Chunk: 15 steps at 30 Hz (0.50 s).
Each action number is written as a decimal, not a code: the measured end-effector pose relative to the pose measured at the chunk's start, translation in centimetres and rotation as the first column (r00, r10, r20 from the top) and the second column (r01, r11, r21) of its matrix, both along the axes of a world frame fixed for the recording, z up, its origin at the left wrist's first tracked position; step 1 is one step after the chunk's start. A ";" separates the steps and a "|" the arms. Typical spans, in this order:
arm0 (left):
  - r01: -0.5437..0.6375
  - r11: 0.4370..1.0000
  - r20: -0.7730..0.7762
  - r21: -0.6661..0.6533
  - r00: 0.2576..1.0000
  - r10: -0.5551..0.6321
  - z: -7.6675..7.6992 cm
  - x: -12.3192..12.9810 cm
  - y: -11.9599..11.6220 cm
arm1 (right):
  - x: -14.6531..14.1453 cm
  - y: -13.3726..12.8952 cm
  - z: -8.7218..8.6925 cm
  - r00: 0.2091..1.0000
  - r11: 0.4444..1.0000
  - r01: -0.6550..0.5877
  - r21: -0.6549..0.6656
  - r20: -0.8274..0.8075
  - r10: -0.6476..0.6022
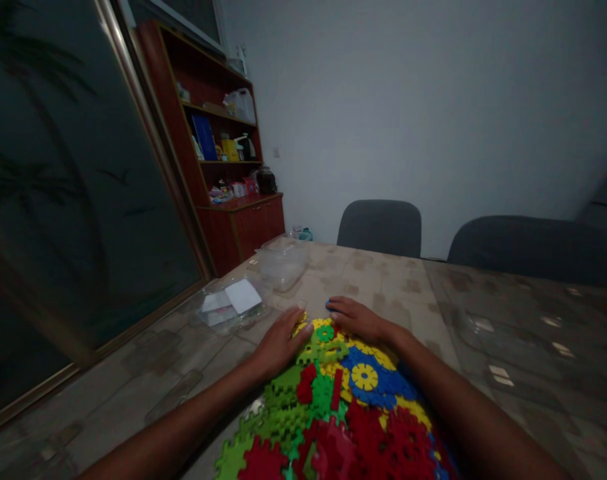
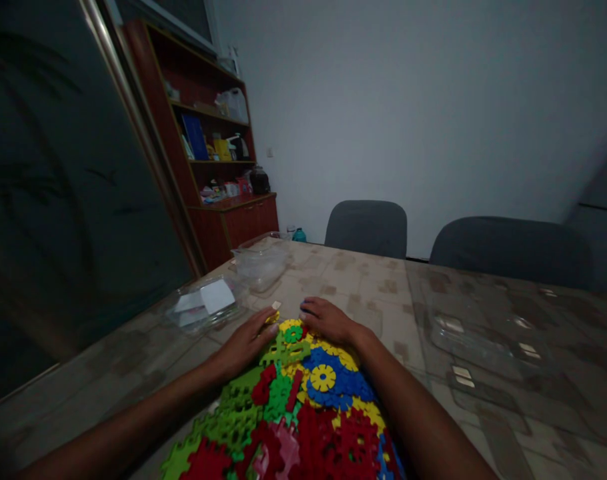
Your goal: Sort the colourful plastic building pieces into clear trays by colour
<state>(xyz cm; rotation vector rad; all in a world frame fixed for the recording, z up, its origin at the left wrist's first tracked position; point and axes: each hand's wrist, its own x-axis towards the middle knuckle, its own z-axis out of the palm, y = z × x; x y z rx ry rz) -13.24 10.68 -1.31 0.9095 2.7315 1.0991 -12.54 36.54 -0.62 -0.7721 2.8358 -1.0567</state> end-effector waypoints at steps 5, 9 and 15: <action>0.137 0.989 0.064 0.057 0.988 -0.140 0.8 2.7 0.6 | 5.5 0.2 1.1 0.992 0.992 -0.124 -0.037 0.015 0.125; 0.260 0.961 0.107 0.094 0.957 -0.269 1.6 4.2 1.7 | 9.8 1.6 2.7 0.996 0.995 -0.076 -0.063 0.043 0.079; 0.341 0.937 -0.003 0.077 0.940 -0.342 3.7 5.2 -3.8 | 18.4 9.3 1.1 0.940 0.937 0.341 -0.068 0.050 -0.339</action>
